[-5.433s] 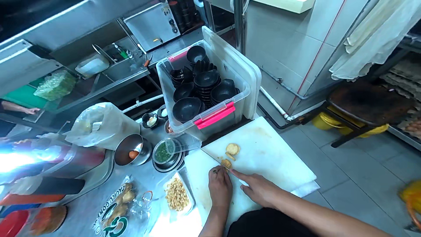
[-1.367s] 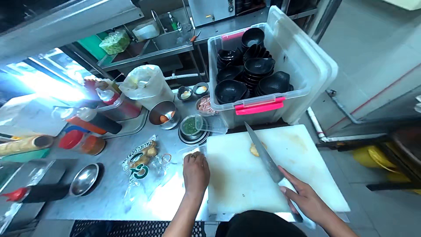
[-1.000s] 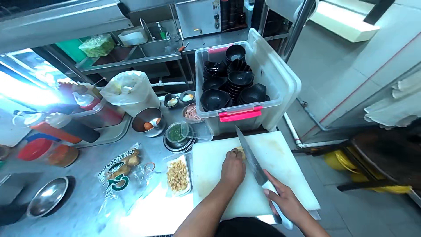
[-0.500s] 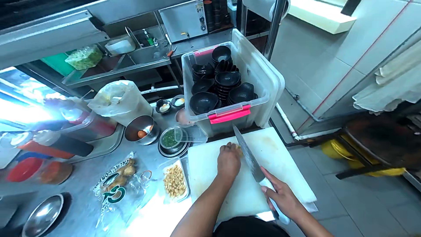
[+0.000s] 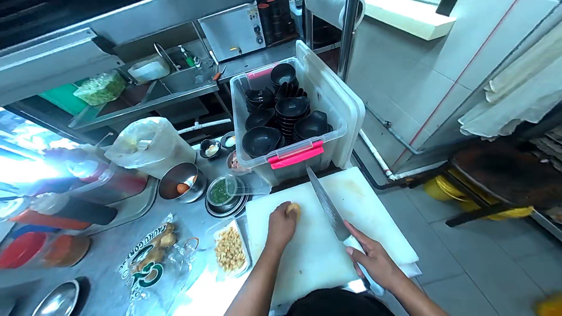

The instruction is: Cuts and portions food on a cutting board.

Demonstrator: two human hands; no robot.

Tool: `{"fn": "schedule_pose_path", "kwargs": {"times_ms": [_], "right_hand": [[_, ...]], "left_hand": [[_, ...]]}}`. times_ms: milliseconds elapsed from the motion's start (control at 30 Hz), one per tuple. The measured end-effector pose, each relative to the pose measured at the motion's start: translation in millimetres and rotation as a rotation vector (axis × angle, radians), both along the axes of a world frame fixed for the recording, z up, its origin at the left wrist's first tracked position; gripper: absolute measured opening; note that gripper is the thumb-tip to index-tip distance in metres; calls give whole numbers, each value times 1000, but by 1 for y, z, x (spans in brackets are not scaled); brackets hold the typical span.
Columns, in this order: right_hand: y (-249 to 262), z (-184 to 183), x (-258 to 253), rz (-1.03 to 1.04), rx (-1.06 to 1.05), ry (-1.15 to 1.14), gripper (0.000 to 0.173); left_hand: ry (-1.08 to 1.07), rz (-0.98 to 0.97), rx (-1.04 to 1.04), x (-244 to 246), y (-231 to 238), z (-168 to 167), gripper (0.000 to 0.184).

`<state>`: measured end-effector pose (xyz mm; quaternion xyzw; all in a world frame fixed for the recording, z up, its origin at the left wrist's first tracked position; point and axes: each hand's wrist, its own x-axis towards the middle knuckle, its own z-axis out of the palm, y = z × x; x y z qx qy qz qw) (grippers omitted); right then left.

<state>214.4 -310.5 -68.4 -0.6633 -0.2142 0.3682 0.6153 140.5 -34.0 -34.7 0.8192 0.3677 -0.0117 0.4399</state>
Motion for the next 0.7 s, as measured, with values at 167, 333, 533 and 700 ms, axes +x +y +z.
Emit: {"fn": "schedule_pose_path", "kwargs": {"times_ms": [167, 333, 533, 700], "right_hand": [[1, 6, 5, 150, -108, 6, 69], [6, 18, 3, 276, -307, -69, 66], [12, 38, -9, 398, -540, -323, 61], [9, 50, -14, 509, -603, -437, 59]], "left_hand": [[124, -19, 206, -35, 7, -2, 45], [77, -107, 302, -43, -4, -7, 55], [26, -134, 370, -44, -11, -19, 40], [-88, -102, 452, -54, -19, -30, 53]]}}
